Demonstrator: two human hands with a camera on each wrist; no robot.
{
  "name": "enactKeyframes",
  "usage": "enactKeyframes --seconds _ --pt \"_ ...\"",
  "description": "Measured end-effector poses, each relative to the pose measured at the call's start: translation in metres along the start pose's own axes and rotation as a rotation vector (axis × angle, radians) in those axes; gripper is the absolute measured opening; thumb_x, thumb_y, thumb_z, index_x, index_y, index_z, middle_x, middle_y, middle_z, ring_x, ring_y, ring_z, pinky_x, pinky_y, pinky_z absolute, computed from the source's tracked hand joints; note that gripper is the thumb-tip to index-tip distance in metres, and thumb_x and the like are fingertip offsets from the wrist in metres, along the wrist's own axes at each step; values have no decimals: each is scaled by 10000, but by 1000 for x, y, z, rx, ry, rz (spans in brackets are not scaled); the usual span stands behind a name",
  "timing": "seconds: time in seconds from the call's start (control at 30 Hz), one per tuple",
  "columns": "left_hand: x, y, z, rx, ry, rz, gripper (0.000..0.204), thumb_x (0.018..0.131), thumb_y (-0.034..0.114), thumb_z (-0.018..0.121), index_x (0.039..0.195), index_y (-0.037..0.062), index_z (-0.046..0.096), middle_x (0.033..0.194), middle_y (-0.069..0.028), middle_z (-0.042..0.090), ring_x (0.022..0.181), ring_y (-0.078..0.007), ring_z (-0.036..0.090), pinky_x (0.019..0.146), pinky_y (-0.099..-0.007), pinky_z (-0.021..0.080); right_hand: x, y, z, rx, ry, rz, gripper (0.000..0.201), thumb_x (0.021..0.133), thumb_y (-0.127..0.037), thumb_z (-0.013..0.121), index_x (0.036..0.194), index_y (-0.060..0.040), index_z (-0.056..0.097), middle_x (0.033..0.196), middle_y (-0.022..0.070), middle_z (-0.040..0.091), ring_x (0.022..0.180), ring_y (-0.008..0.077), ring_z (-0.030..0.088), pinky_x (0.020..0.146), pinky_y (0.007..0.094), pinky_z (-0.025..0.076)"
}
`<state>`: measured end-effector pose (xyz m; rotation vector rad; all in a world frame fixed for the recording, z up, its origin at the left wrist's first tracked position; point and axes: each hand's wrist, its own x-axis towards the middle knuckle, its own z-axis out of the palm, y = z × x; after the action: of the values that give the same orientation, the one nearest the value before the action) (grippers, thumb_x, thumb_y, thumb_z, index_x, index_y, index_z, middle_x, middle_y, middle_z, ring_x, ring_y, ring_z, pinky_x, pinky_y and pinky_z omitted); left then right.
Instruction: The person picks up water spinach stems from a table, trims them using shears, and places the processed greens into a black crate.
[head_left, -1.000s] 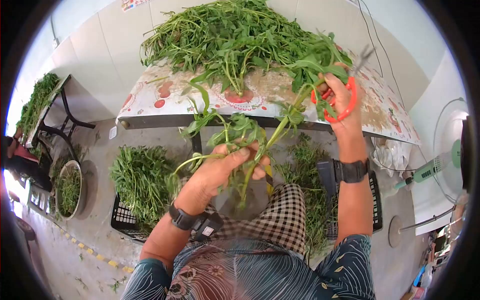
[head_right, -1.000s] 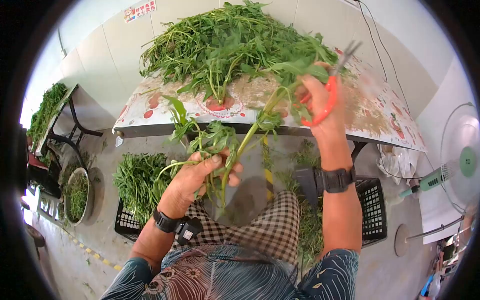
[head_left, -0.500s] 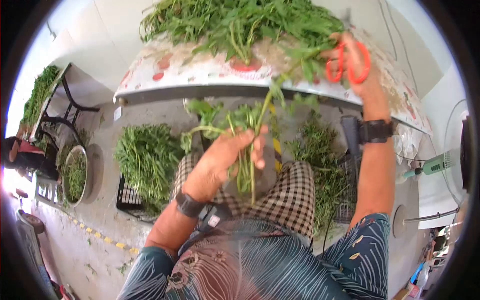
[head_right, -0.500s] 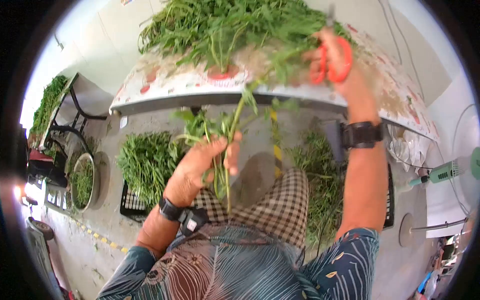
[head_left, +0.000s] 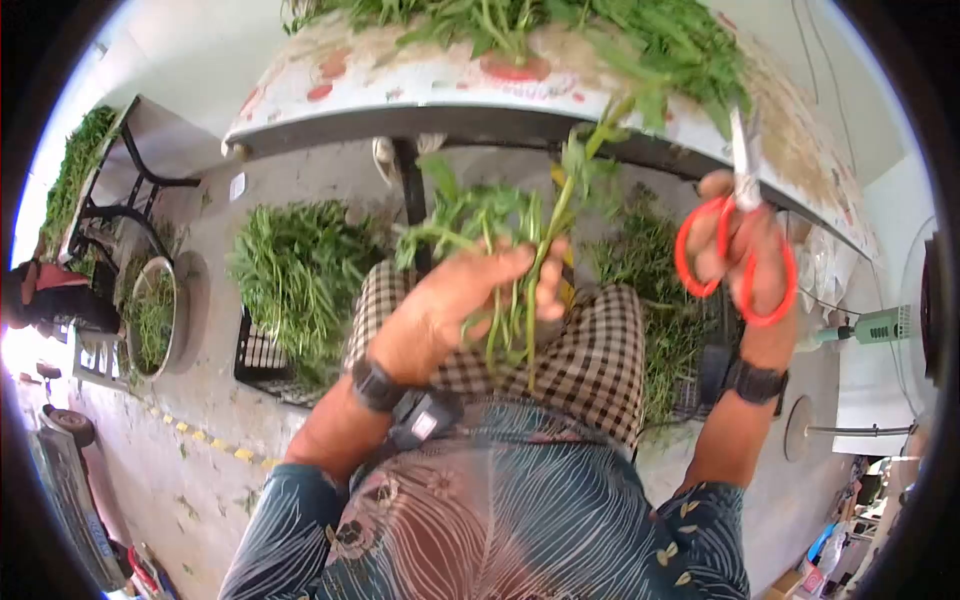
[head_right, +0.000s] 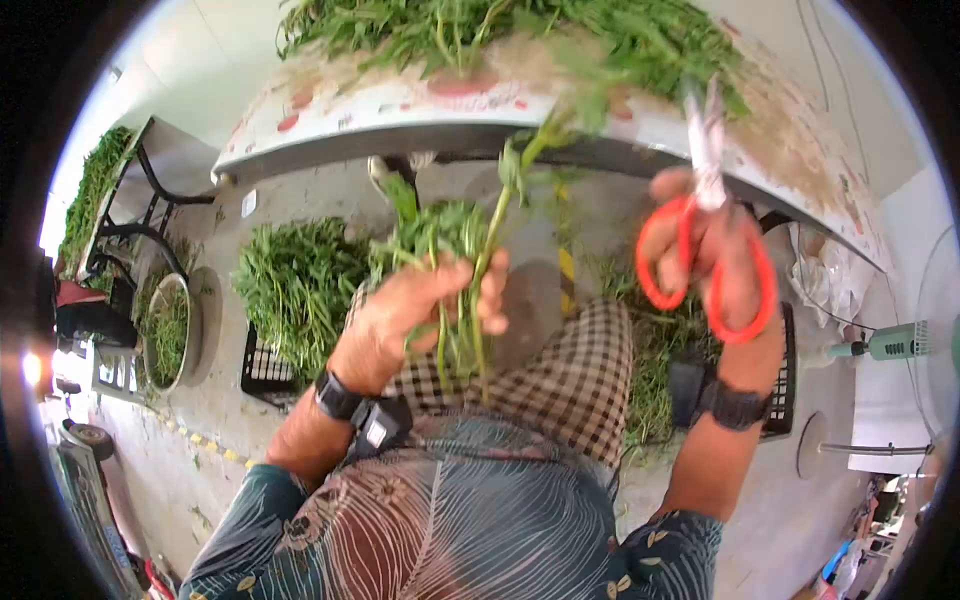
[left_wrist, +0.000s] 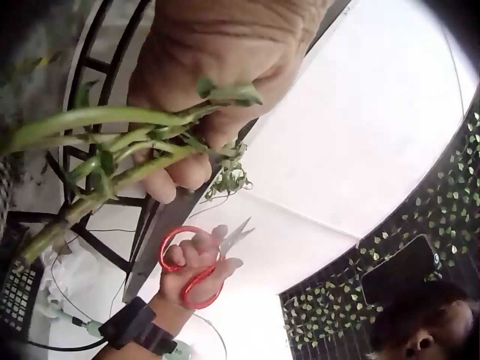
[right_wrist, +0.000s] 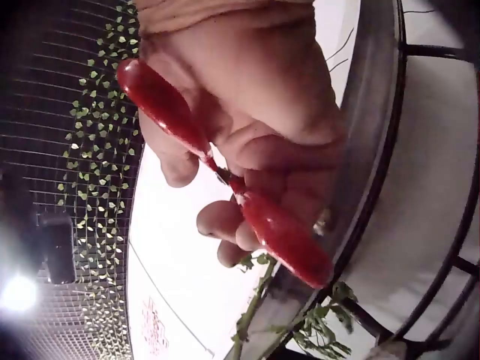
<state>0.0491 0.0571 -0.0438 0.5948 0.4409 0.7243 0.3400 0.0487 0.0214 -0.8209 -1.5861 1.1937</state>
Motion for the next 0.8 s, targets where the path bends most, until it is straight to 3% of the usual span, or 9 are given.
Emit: enactKeyframes --seconds 0.1,0.17,0.33,0.43,0.5,0.53,0.63,0.7,0.8 --pt "-7 1 2 149 -111 -35 393 899 220 531 1176 -56 489 914 -118 617 816 -241 629 760 -366 532 -13 -2 16 -139 16 164 792 831 -652 400 1225 35 378 818 84 602 565 125 502 564 242 402" --pt "-10 -9 -3 108 -118 -67 366 899 227 537 1151 -38 515 905 -129 620 825 -253 626 784 -397 517 -19 -5 28 25 97 284 763 807 -558 563 1254 29 367 887 107 614 715 160 555 649 276 449" --pt "-15 -16 -12 108 -121 -119 327 898 234 541 1111 -13 537 858 -126 605 805 -247 608 788 -427 511 -31 6 37 304 120 438 748 791 -504 623 1297 -23 354 1091 97 557 908 173 538 787 272 425" --pt "-15 -15 -6 52 -126 -82 331 897 243 542 1121 0 523 809 -111 591 746 -233 587 750 -435 513 -34 29 33 600 122 630 656 819 -322 641 1341 -76 327 1133 57 508 852 108 506 712 200 417" --pt "-19 -11 -3 18 -81 -94 338 889 239 557 1125 1 513 790 -95 586 723 -225 579 697 -418 508 -38 26 43 163 -83 434 603 853 -271 602 1347 -69 323 1079 40 502 812 90 487 677 181 416" --pt "-22 -8 4 32 -18 -92 323 883 235 569 1116 18 514 755 -73 568 669 -197 546 619 -379 477 -39 32 45 209 -81 415 584 860 -258 590 1345 -66 328 1067 35 496 812 91 482 681 183 415" --pt "-21 -9 -9 -81 -44 -113 291 912 209 520 1123 9 520 775 -60 590 663 -180 575 609 -351 511 -36 28 55 179 -63 371 632 834 -345 602 1325 -42 345 1079 60 516 902 130 498 760 237 419" --pt "-22 -9 -4 -112 -30 -99 266 913 215 516 1104 30 524 699 -20 499 558 -134 458 504 -295 418 -33 22 59 118 -45 371 777 777 -511 636 1301 -11 354 1078 74 533 975 154 471 821 275 386" --pt "-26 -2 -8 -134 -65 -115 242 918 227 505 1092 58 500 646 27 354 515 -78 324 447 -243 320 -34 20 60 143 51 331 719 798 -533 599 1269 -28 399 1052 84 548 930 163 507 791 295 411"
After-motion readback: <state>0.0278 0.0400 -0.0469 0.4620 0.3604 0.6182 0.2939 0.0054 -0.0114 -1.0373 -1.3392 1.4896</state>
